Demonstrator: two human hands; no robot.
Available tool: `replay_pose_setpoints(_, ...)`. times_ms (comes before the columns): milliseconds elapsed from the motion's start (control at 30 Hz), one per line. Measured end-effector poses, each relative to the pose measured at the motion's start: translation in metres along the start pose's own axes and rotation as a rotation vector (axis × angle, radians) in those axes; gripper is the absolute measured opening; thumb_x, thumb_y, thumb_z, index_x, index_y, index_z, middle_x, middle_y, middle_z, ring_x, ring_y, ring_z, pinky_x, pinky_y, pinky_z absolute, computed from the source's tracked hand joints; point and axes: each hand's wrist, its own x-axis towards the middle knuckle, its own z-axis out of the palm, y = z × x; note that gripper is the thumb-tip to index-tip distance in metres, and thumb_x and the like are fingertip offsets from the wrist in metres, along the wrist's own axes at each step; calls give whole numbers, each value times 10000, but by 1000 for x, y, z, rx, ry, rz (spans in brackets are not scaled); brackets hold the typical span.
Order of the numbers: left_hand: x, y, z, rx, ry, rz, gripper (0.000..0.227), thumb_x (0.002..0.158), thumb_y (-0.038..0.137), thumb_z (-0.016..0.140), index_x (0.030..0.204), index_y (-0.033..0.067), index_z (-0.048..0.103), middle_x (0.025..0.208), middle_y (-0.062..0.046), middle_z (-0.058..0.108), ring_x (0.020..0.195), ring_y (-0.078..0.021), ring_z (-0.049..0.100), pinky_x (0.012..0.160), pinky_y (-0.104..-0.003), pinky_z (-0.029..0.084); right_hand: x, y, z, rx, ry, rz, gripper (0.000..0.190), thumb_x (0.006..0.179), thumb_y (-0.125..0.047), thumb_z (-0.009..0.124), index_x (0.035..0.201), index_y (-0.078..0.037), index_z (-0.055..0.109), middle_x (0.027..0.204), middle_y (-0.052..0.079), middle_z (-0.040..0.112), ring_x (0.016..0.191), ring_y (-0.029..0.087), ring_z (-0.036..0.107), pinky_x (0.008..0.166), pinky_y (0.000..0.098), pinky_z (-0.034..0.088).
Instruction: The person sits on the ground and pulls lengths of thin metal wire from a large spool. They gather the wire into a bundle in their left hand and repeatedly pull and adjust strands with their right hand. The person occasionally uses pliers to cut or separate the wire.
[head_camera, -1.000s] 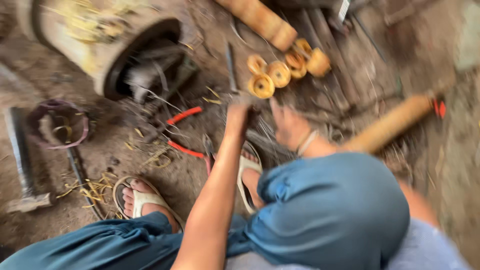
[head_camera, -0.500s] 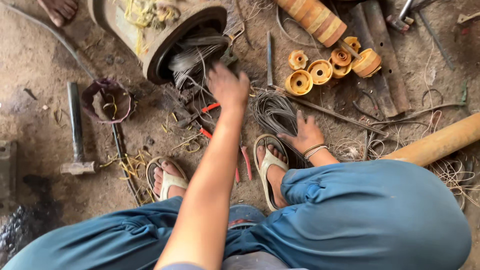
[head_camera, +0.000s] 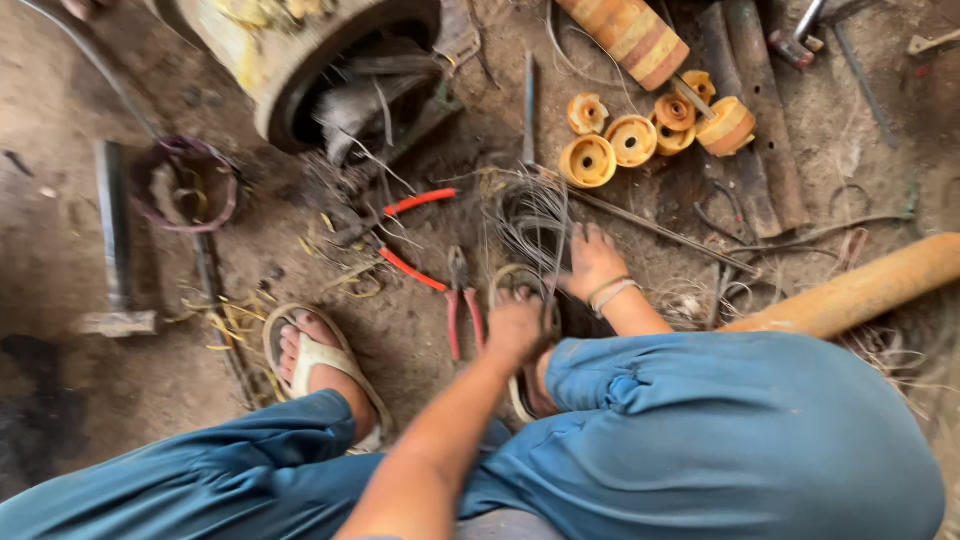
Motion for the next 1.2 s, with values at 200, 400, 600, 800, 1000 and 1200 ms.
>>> replay_pose_setpoints(200, 32, 3, -45, -205, -39, -242, 380, 993, 394, 610, 781, 89, 686, 716, -200, 688, 701, -407, 671, 630, -498, 514, -15, 7, -22, 131, 146, -160, 921, 789, -446, 850, 1465, 34, 449, 1486, 323, 441, 1363, 465, 432, 1127, 466, 380)
replay_pose_setpoints(400, 73, 28, -122, -870, 131, -261, 207, 965, 213, 666, 992, 9, 688, 777, -139, 680, 742, -229, 625, 653, -368, 533, -28, -14, -108, 727, 151, -181, 589, 876, -351, 780, 1334, -14, 627, 1203, 155, 687, 1062, 224, 659, 911, 330, 532)
replay_pose_setpoints(600, 103, 37, -189, -1677, -32, -322, 254, 1043, 205, 608, 1200, 21, 686, 815, -25, 662, 641, -67, 504, 549, -205, 367, -21, -34, -228, 923, -92, -432, 337, 1010, -262, 661, 1230, -8, 692, 1097, -12, 725, 1031, 49, 630, 916, 241, 523)
replay_pose_setpoints(800, 115, 78, -278, -1958, -113, -272, 321, 1024, 249, 588, 1227, 10, 658, 899, -26, 675, 742, -122, 604, 594, -256, 445, -46, -77, -314, 1024, -203, -452, 288, 1019, -243, 640, 1152, -3, 725, 1020, -8, 747, 957, 59, 679, 875, 239, 547)
replay_pose_setpoints(1000, 111, 90, -286, -1840, -127, -41, 304, 1027, 214, 633, 1208, -29, 649, 908, -58, 674, 811, -140, 625, 778, -286, 523, -72, -121, -332, 1082, -51, -392, 174, 988, -190, 696, 1005, -17, 698, 879, 1, 702, 805, 63, 648, 729, 229, 535)
replay_pose_setpoints(1200, 97, 95, -297, -1801, -8, -37, 263, 1059, 207, 650, 1145, -41, 672, 898, -108, 701, 769, -143, 620, 732, -278, 482, -84, -147, -321, 1073, 70, -333, 155, 928, -170, 715, 975, -23, 698, 840, 13, 713, 749, 75, 661, 652, 231, 532)
